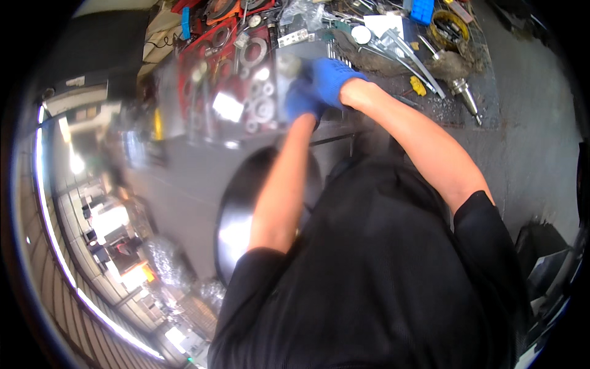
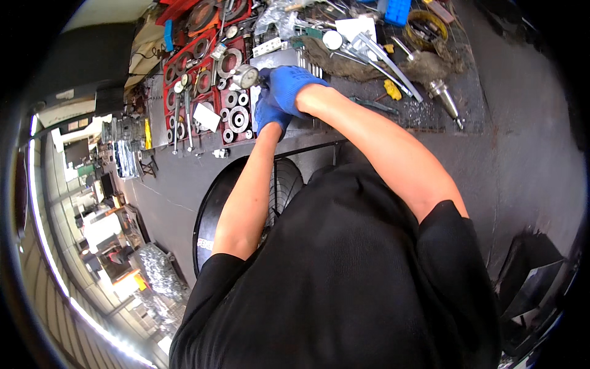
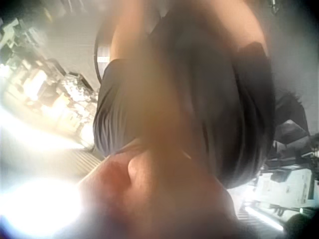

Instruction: The person uses a dial caliper to measure the dimensions of a small metal ring and a cylindrical metal part on a workbench. The person adjusts the caliper jaws, places the tool on the objects, and reads the dial gauge to determine the measurements.

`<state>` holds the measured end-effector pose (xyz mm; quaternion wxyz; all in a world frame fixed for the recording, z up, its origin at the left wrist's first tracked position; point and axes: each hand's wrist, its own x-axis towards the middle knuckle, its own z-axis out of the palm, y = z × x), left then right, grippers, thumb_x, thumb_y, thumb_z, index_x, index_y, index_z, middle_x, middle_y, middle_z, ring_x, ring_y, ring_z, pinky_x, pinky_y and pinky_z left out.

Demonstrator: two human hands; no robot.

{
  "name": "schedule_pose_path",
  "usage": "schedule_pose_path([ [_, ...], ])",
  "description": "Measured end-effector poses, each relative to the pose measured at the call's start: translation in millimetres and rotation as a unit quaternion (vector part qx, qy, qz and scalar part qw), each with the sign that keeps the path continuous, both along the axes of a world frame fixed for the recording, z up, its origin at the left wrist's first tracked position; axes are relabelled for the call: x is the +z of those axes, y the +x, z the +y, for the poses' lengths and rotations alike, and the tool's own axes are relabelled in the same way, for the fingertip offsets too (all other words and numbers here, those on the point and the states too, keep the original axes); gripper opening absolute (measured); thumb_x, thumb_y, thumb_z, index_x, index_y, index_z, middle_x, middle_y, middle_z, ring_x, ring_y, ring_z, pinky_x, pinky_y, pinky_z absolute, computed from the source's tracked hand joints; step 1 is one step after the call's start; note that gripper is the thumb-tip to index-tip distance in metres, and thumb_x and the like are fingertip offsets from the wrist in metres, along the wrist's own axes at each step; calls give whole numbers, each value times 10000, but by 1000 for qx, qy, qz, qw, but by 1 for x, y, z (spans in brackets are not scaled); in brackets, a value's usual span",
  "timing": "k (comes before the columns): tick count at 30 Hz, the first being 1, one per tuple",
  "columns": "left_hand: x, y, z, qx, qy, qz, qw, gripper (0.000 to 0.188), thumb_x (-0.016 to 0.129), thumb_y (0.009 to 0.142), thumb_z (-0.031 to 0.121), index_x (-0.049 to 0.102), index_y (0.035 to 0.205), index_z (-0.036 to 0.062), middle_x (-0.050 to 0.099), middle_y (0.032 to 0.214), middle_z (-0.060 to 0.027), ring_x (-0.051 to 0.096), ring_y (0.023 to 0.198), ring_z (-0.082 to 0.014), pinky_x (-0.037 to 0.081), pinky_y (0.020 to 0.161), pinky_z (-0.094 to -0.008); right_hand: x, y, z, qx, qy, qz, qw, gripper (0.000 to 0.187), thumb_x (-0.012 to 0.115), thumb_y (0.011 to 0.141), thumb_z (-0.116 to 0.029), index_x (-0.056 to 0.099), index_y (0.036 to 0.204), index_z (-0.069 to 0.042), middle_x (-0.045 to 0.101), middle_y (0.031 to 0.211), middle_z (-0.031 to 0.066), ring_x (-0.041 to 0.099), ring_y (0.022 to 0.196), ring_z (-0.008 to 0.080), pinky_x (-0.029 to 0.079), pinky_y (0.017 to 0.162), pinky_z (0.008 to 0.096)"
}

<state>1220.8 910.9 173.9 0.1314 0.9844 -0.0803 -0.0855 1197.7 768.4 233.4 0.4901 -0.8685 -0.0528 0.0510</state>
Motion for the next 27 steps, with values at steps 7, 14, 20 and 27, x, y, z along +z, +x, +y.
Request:
schedule_pose_path([
  [7,32,-16,5,-2,-82,43,996,483,748,794,242,639,1247,111,674,1216,-189,651,1120,-345,522,942,-409,18,-18,-4,-18,36,-5,999,450,626,906,-361,640,1237,-58,706,1004,245,672,936,441,552,831,475],
  [14,30,-33,29,-21,-364,11,931,465,821,761,191,646,1171,59,737,993,-138,721,904,-228,564,817,-347,48,-34,-13,-40,133,-7,990,366,663,889,-301,678,1126,-22,709,1001,246,670,932,429,530,822,436],
  [20,39,-43,22,53,-443,51,894,466,805,781,67,624,1203,-11,722,1068,-101,672,963,-142,546,867,-305,42,-42,-3,-97,200,-59,973,271,674,896,-206,693,1059,10,731,973,213,712,890,321,529,808,398],
  [27,48,-50,18,64,-466,54,881,496,798,783,17,607,1238,-35,713,1064,-116,672,951,-136,561,833,-295,47,-46,1,-138,180,-77,971,278,690,894,-262,707,1048,-31,721,936,213,692,925,389,532,775,416],
])
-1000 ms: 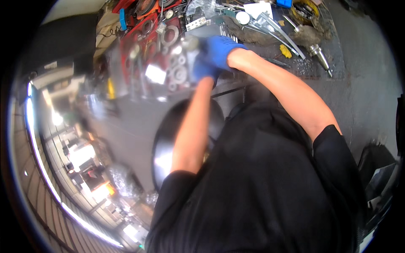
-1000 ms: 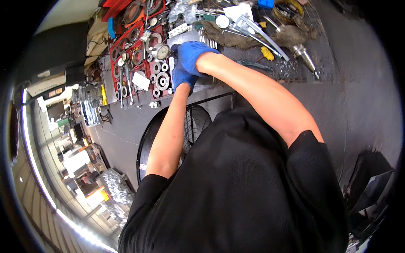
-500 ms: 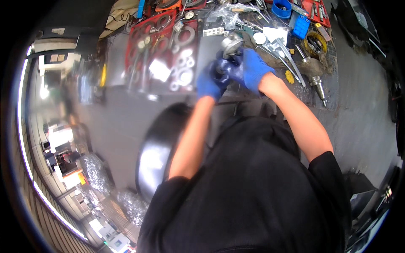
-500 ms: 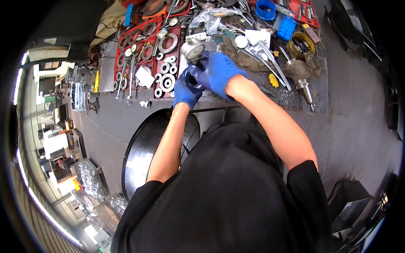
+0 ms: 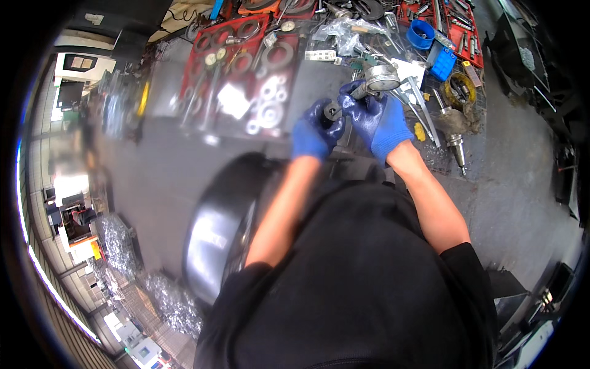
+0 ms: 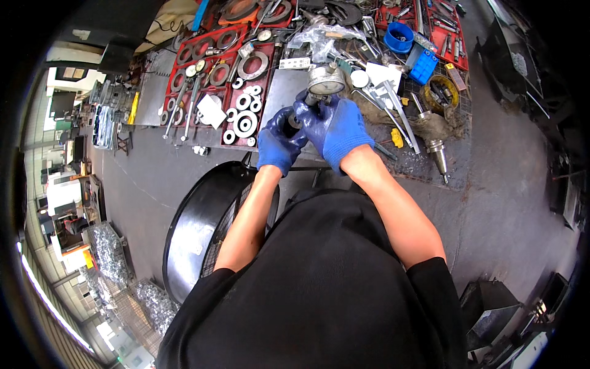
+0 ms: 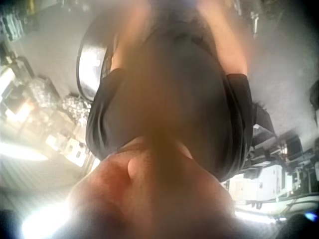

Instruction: The person uses a dial caliper to measure the dimensions of a small metal ring and a cylindrical metal part on a workbench. The person adjusts the caliper jaws, places the tool on the objects, and reads the dial gauge to determine the measurements.

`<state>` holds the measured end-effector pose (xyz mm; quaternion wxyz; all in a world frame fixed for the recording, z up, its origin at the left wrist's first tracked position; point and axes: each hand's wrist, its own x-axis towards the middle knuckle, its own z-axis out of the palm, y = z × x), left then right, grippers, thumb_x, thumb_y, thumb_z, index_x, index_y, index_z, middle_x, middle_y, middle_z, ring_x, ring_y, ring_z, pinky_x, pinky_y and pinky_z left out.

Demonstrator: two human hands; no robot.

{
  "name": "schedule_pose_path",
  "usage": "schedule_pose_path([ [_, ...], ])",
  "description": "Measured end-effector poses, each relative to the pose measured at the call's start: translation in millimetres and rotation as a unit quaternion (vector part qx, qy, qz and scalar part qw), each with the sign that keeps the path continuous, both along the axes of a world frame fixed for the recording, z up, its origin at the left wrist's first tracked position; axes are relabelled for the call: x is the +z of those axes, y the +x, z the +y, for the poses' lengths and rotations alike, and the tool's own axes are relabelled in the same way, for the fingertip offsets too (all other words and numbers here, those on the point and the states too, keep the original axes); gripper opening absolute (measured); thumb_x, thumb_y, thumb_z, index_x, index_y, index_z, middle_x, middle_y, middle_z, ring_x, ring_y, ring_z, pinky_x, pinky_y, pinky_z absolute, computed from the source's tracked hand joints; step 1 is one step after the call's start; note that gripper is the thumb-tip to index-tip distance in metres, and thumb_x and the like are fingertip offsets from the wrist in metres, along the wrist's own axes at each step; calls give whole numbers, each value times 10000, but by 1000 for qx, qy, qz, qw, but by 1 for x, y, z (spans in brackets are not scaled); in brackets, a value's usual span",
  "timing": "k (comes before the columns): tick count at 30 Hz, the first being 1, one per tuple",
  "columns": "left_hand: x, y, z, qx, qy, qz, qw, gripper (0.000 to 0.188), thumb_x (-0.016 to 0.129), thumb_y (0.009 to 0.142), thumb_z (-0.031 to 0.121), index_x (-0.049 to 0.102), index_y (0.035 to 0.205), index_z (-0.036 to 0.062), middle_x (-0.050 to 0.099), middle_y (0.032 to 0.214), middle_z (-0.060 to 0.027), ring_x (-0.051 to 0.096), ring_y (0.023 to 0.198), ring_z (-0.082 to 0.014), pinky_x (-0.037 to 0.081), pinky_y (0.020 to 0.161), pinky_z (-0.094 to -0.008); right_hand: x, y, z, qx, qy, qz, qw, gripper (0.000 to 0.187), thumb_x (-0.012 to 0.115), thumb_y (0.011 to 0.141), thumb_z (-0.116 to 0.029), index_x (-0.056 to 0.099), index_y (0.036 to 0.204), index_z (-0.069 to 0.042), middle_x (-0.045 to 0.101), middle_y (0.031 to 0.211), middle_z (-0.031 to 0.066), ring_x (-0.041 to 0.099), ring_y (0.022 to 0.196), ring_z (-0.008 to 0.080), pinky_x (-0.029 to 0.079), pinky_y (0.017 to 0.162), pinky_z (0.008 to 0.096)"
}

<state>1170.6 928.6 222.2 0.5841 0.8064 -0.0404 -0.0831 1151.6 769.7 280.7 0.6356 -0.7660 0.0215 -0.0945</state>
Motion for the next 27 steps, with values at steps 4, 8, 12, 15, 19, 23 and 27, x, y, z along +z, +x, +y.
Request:
schedule_pose_path([
  [4,-7,1,1,-22,-23,-23,999,520,795,789,18,591,1263,-43,701,1104,-130,667,983,-141,561,857,-297,-1,0,-2,-9,-38,37,999,301,690,893,-289,710,1050,-33,723,942,212,693,920,391,535,782,423],
  [8,-27,3,7,-26,-89,-32,995,540,795,800,33,579,1287,-48,697,1122,-140,671,997,-155,563,879,-303,16,-4,2,-12,-48,52,997,342,697,884,-317,707,1035,-10,716,944,233,680,917,416,538,780,432],
  [12,-28,7,7,-46,0,-78,996,534,785,792,9,585,1286,-36,703,1137,-125,676,1015,-173,564,892,-316,16,-5,1,-14,-26,88,996,399,697,876,-356,695,1036,10,704,923,262,666,924,454,539,788,463],
  [15,-4,2,-2,-56,-22,-39,997,537,768,787,-38,573,1288,-28,691,1167,-131,668,1042,-181,554,919,-328,29,-5,-2,-15,-78,114,990,412,665,887,-372,679,1066,-1,693,923,275,655,926,468,541,800,488],
  [19,-21,5,1,3,-152,52,987,532,766,787,-49,567,1280,-25,686,1176,-134,664,1054,-185,549,925,-332,45,-4,-3,9,-103,121,987,375,646,892,-337,679,1082,-15,687,934,274,644,918,478,543,779,508],
  [23,-17,3,1,-20,-150,26,988,527,764,788,-39,575,1280,-23,690,1197,-150,666,1054,-189,549,917,-328,44,1,-4,10,-156,91,984,383,647,888,-335,664,1104,-19,687,935,272,646,913,477,545,776,513],
  [27,-14,2,1,-19,-99,-27,995,522,770,791,-7,595,1283,-8,701,1181,-138,666,1051,-179,545,914,-320,26,10,-4,39,-206,48,977,382,654,882,-336,664,1101,-23,686,941,274,644,920,476,546,779,511],
])
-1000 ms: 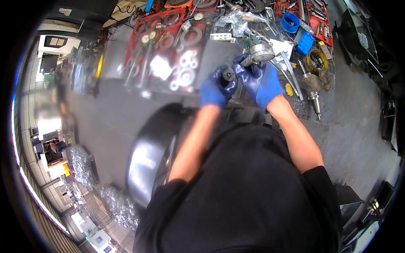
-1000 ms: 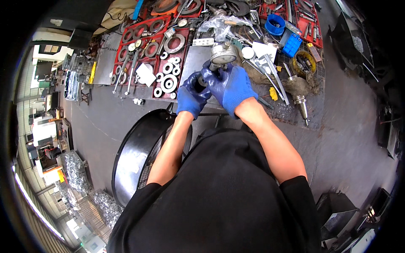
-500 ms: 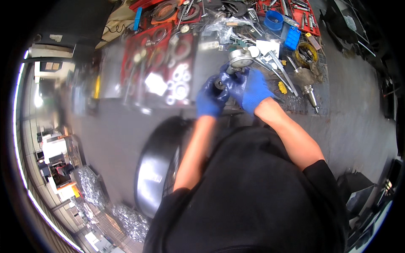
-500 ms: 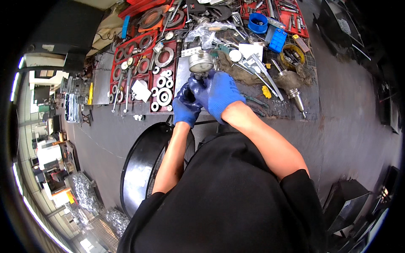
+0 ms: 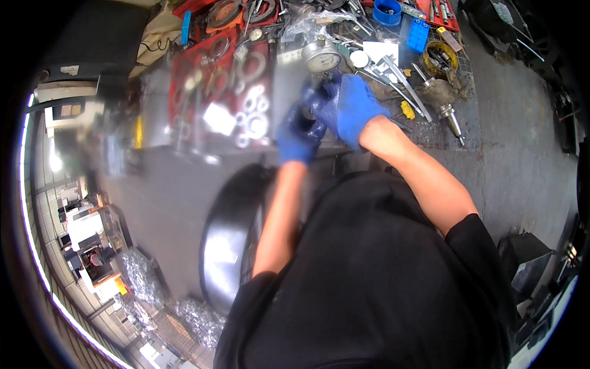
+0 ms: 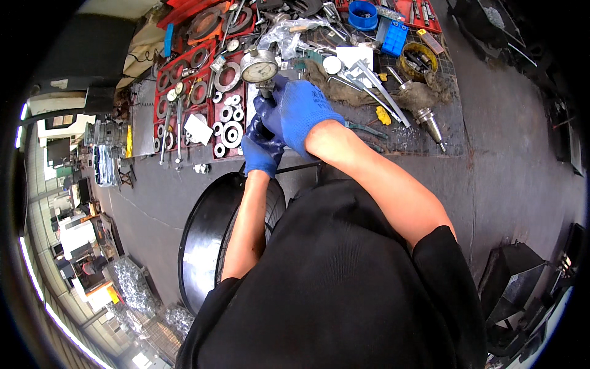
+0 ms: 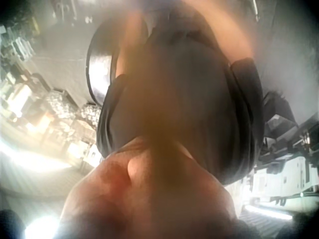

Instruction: The person uses a dial caliper to measure the dimensions of a small metal ring and a cylindrical metal part on a workbench. The person adjusts the caliper jaws, places the tool on the objects, and reads the dial gauge to determine the measurements.

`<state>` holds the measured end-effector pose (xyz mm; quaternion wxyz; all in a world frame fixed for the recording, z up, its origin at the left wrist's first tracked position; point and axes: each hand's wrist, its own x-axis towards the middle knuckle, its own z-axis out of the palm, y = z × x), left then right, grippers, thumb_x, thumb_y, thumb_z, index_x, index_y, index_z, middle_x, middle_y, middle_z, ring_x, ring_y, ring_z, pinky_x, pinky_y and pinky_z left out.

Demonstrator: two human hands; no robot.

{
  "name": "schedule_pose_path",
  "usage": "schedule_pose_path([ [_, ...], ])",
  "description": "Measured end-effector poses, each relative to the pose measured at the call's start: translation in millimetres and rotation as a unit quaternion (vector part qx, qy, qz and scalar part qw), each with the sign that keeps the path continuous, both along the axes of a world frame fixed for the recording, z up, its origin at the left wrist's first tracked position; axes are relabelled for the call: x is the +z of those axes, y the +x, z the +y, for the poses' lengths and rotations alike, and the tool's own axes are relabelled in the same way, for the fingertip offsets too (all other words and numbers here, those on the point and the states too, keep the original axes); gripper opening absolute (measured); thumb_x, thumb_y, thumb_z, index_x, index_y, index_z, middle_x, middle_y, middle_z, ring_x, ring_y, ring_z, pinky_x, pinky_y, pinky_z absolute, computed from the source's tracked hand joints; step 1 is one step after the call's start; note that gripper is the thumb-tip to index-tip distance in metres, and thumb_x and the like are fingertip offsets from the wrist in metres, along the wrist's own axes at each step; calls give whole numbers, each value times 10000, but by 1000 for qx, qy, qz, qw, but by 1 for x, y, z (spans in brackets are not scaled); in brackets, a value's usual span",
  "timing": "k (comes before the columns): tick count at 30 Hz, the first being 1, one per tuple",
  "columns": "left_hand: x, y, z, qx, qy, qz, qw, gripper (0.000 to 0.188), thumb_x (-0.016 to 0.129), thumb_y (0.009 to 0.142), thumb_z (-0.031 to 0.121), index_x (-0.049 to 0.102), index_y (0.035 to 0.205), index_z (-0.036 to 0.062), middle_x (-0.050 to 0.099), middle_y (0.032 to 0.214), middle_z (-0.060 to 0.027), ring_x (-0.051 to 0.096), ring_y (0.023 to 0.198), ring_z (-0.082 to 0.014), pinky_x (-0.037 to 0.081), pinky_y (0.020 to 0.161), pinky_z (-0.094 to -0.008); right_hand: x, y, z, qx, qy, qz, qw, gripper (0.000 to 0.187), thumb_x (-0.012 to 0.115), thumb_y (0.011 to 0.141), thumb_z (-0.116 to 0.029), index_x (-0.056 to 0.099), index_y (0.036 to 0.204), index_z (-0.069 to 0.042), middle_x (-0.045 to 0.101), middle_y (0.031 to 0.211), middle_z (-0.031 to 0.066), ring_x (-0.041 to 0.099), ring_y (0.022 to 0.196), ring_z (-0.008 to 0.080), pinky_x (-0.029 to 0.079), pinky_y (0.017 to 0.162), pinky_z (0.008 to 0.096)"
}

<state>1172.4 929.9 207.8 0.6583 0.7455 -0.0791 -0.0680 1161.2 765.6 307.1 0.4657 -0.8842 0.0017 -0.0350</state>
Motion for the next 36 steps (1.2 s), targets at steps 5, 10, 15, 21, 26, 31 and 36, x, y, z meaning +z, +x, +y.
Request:
schedule_pose_path([
  [5,-2,1,4,6,-34,41,999,539,775,790,-4,586,1295,-8,693,1186,-133,656,1072,-181,537,931,-314,4,-1,2,-5,16,-1,1000,377,649,882,-344,677,1091,-32,685,937,272,643,927,473,547,781,508],
  [10,-11,3,6,8,-11,20,1000,540,783,783,-2,567,1277,-28,672,1198,-136,645,1079,-192,533,932,-316,27,-14,4,-31,92,60,993,373,644,882,-354,689,1087,-46,688,953,262,641,929,476,548,793,507],
  [15,-15,4,11,4,49,-20,999,520,786,782,-1,592,1264,-12,673,1177,-117,643,1043,-183,533,909,-320,18,-9,6,-31,73,67,995,384,637,882,-359,675,1110,-52,691,964,258,647,927,474,550,805,512],
  [21,-7,1,8,-4,60,-61,996,531,800,786,22,614,1284,20,689,1175,-103,656,1036,-177,539,904,-312,9,-1,7,-11,-11,20,1000,393,634,885,-360,654,1126,-50,693,951,261,656,921,464,553,812,515],
  [26,-5,-1,7,-3,-10,23,1000,570,798,788,12,595,1321,14,665,1270,-131,644,1118,-179,530,947,-310,7,2,9,-28,5,27,999,399,627,889,-367,656,1138,-57,693,941,260,657,915,462,557,810,507],
  [31,-2,-2,8,-14,22,25,999,585,771,811,-2,567,1359,13,625,1344,-140,620,1172,-180,515,978,-315,11,-3,12,-34,57,54,996,398,624,890,-365,659,1158,-73,690,946,265,656,916,465,556,810,507],
  [36,-10,1,10,-19,4,6,1000,591,758,821,-6,549,1373,5,619,1353,-137,605,1200,-188,495,1009,-317,10,-1,12,-18,26,51,998,393,616,896,-357,655,1159,-68,687,950,270,652,915,472,553,808,517],
])
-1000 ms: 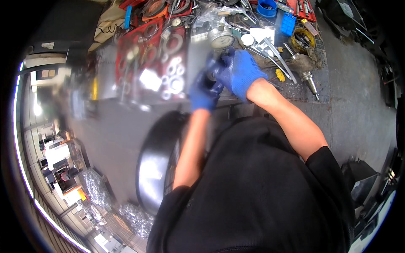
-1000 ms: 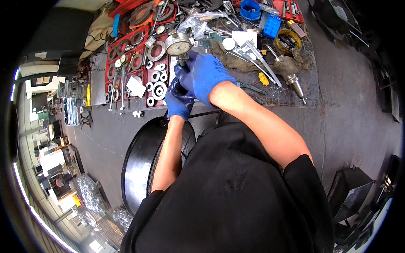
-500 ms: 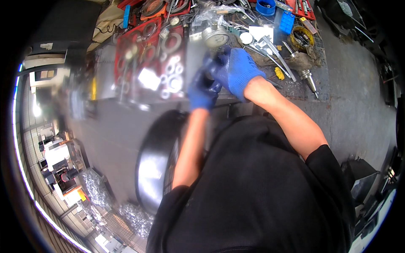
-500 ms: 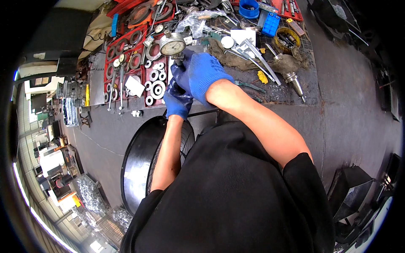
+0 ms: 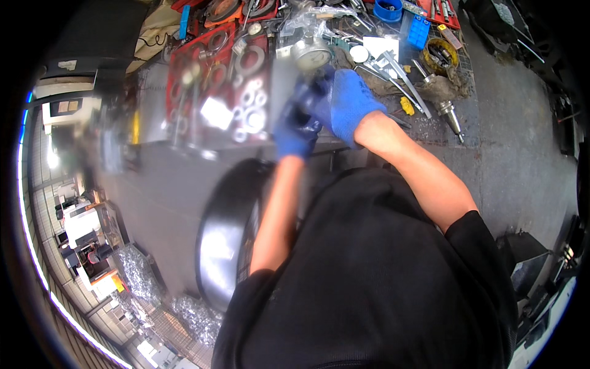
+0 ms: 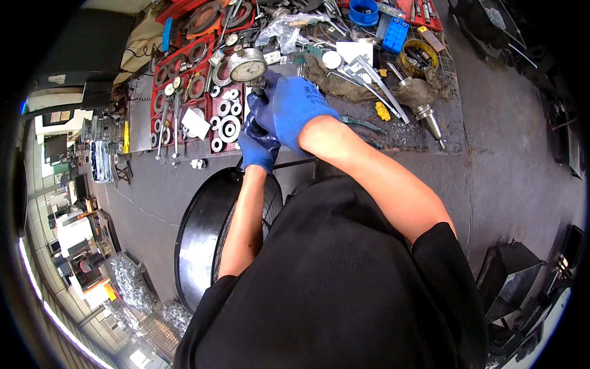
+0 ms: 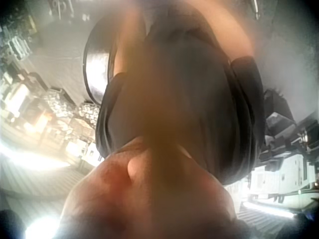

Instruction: The person uses a dial caliper to measure the dimensions of a small metal ring and a cylindrical metal part on a workbench. The person adjusts the caliper jaws, places the tool on the objects, and reads the dial gauge to determine the measurements.

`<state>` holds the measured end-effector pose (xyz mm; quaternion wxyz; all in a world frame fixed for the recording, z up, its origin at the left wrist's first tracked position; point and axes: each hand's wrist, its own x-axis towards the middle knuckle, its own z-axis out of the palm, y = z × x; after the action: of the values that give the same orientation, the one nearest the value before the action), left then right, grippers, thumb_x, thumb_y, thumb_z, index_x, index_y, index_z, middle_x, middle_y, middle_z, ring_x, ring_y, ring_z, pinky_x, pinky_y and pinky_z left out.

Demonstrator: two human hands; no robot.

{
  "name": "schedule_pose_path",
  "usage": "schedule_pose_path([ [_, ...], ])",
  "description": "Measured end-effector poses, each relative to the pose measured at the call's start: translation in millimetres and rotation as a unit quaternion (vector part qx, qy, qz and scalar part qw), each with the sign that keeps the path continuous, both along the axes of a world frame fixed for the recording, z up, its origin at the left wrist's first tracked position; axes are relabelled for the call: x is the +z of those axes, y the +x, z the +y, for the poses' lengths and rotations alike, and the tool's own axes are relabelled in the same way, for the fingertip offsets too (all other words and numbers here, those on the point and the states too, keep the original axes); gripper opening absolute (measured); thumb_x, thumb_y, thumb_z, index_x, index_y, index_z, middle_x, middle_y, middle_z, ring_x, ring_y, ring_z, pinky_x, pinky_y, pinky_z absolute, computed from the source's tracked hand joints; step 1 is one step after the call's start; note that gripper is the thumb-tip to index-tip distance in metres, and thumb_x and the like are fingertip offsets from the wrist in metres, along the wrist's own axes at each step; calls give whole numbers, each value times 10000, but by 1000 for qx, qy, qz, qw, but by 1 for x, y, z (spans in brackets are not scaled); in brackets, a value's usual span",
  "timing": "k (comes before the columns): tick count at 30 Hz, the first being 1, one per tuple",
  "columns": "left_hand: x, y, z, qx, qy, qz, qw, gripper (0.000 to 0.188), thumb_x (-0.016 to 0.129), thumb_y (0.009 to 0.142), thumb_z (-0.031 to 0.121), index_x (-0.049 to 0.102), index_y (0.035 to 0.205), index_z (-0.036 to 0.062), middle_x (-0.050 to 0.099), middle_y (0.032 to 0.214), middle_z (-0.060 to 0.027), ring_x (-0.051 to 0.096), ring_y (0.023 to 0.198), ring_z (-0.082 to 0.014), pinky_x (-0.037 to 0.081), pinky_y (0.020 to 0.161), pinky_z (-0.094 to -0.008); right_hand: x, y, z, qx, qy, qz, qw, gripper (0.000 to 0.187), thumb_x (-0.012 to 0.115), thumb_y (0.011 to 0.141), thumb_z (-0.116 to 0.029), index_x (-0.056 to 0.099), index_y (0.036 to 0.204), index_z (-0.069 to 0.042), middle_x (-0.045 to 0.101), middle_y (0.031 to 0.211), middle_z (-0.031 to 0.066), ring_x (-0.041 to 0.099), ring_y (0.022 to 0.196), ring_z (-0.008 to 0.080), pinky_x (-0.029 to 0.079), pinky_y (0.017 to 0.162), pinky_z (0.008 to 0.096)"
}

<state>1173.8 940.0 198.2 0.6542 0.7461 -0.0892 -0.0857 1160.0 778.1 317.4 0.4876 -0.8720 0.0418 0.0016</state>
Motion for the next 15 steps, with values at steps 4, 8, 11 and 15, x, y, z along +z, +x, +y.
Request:
schedule_pose_path([
  [4,9,-3,-3,-9,24,-10,1000,590,761,819,-6,551,1370,2,615,1362,-135,598,1210,-187,487,1020,-316,-1,1,-1,-2,-1,-4,1000,391,607,902,-354,648,1156,-59,686,946,271,651,912,474,550,805,524],
  [8,5,-1,1,-8,74,-17,997,586,763,825,4,551,1371,6,612,1364,-127,602,1202,-187,504,1003,-318,-13,6,-1,23,-65,-40,997,390,601,905,-359,646,1150,-58,687,947,270,651,913,474,550,809,527],
  [11,11,-4,-2,-13,52,-20,998,594,763,819,-15,550,1374,11,605,1374,-121,608,1193,-190,517,996,-320,-16,7,-2,33,-67,-38,996,393,600,905,-362,646,1152,-61,686,952,269,651,915,474,550,813,529],
  [15,15,-5,-3,-11,67,5,998,615,756,806,-53,542,1380,7,590,1396,-128,601,1211,-206,506,1024,-325,-11,6,-2,23,-47,-25,998,400,602,903,-365,647,1167,-68,685,948,271,650,908,475,549,810,533],
])
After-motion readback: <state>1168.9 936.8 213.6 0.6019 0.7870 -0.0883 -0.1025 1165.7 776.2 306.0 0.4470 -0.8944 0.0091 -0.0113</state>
